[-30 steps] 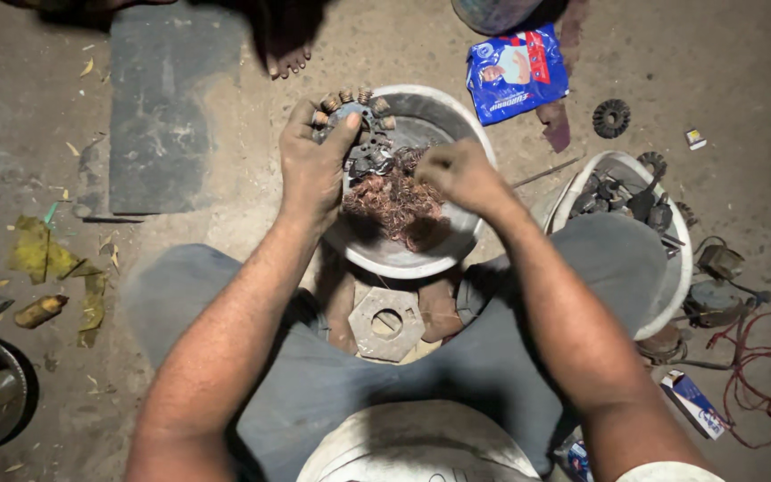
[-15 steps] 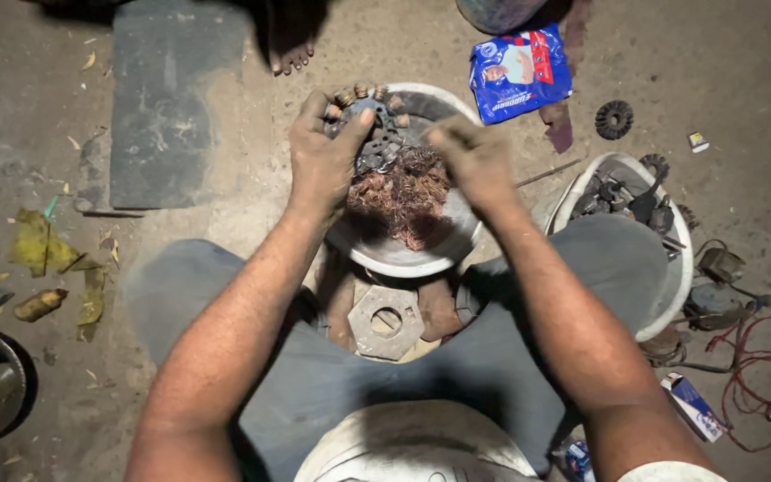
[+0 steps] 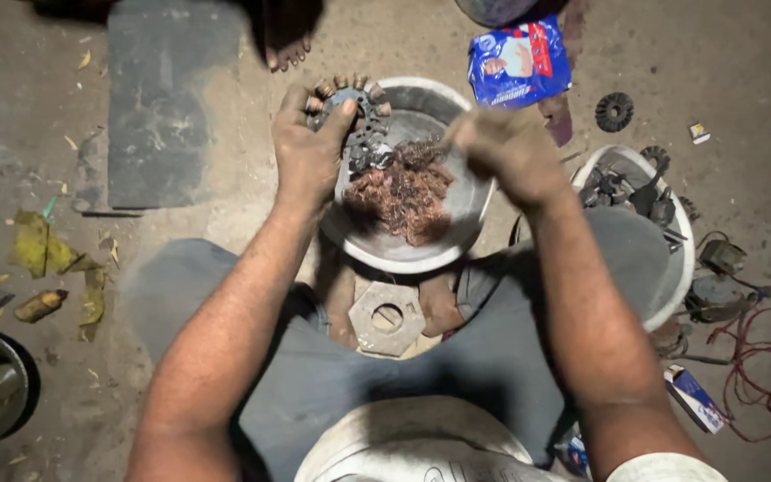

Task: The person sits on the ground and pulls copper wire windings out of electric motor armatures by hand, dropping the copper into a basin between their legs and placing the stripped metal parts aside. They continue working through the motor pieces one at a time.

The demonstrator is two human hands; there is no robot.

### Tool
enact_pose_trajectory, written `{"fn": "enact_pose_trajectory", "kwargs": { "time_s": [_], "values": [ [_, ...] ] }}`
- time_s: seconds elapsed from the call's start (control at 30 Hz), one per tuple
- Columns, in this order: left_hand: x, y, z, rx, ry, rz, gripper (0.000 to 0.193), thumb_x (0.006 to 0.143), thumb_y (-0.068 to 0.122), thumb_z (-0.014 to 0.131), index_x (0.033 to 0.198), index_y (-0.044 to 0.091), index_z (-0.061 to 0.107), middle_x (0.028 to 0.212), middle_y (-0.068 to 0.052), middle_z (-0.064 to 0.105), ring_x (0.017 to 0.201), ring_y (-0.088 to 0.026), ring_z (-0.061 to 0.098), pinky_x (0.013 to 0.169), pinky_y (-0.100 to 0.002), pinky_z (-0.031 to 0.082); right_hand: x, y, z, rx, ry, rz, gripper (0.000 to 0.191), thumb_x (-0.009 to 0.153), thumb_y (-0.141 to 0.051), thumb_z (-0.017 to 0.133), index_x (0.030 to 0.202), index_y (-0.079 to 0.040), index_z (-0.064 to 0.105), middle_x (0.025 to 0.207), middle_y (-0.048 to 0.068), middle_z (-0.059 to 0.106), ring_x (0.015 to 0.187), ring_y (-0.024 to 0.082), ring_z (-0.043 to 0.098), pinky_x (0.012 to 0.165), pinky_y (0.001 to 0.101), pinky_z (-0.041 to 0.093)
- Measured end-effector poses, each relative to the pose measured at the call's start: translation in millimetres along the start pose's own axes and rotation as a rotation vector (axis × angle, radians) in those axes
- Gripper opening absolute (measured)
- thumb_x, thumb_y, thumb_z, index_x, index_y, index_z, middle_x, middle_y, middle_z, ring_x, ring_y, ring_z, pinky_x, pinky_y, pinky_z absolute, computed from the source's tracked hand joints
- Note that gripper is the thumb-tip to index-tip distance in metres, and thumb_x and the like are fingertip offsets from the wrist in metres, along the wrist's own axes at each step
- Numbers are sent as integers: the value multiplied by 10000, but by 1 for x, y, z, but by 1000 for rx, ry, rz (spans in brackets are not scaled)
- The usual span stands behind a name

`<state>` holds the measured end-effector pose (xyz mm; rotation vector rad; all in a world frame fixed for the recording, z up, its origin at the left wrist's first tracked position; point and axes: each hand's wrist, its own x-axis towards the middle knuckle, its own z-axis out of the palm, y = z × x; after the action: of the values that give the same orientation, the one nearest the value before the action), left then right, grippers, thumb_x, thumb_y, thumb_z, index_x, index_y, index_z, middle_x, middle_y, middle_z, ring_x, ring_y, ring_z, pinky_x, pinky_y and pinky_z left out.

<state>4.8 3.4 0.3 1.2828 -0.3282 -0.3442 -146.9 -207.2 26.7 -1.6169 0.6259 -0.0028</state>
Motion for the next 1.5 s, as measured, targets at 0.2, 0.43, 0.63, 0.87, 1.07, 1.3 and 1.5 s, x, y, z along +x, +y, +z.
{"fn": "enact_pose_trajectory", "kwargs": {
  "time_s": [0.2, 0.43, 0.63, 0.87, 1.07, 1.3, 1.5],
  "values": [
    [-5, -4, 5, -306, -20, -179, 161, 954, -1, 694, 1086, 33, 609, 931, -46, 692, 771, -108, 685, 651, -274, 601, 11, 9, 25, -810, 118, -477, 222, 896, -176, 752, 1067, -39, 793, 993, 172, 765, 915, 262, 709, 850, 380, 566],
    [-2, -6, 7, -90, -33, -59, 168, 974, 3, 708, 1121, 29, 630, 1023, -47, 677, 890, -105, 683, 772, -244, 608, 2, 19, 52, -322, 99, -548, 230, 947, -112, 710, 1156, -17, 721, 939, 98, 736, 873, 145, 668, 805, 302, 546],
    [-8, -8, 14, -308, -22, -226, 159, 943, 26, 723, 1062, 31, 618, 964, -70, 691, 834, -124, 682, 730, -266, 597, 7, 15, 54, -130, 131, -548, 150, 1048, -124, 640, 1091, -18, 738, 950, 55, 744, 897, 97, 654, 810, 283, 540],
    [-2, -16, 5, 133, -3, 74, 188, 963, 13, 731, 1136, 12, 657, 1026, -45, 689, 914, -104, 646, 815, -252, 570, 3, 12, 44, -243, 138, -448, 169, 995, -173, 666, 1032, -29, 745, 843, 36, 732, 745, 83, 632, 680, 268, 522],
    [-3, -8, 9, -108, -10, -79, 172, 952, 26, 714, 1107, 11, 639, 990, -45, 700, 866, -103, 671, 770, -249, 593, 6, 11, 33, -267, -40, -296, 166, 972, -221, 721, 967, -58, 751, 757, 24, 637, 671, 96, 553, 607, 272, 476],
    [-11, -8, 12, -253, -107, -159, 191, 946, 31, 722, 1106, 23, 617, 998, -55, 694, 879, -112, 677, 790, -264, 602, 16, 25, 32, -263, 48, -518, 203, 1020, -209, 711, 927, -28, 704, 787, -17, 638, 747, 62, 554, 670, 254, 468],
    [-2, -11, 7, 403, -89, 108, 185, 962, 63, 761, 1105, 25, 650, 1024, -57, 703, 928, -120, 699, 816, -252, 610, 18, 37, 32, -221, 192, -475, 188, 998, -195, 681, 927, -22, 702, 746, -15, 621, 668, 68, 526, 591, 271, 427]
  ]
}}
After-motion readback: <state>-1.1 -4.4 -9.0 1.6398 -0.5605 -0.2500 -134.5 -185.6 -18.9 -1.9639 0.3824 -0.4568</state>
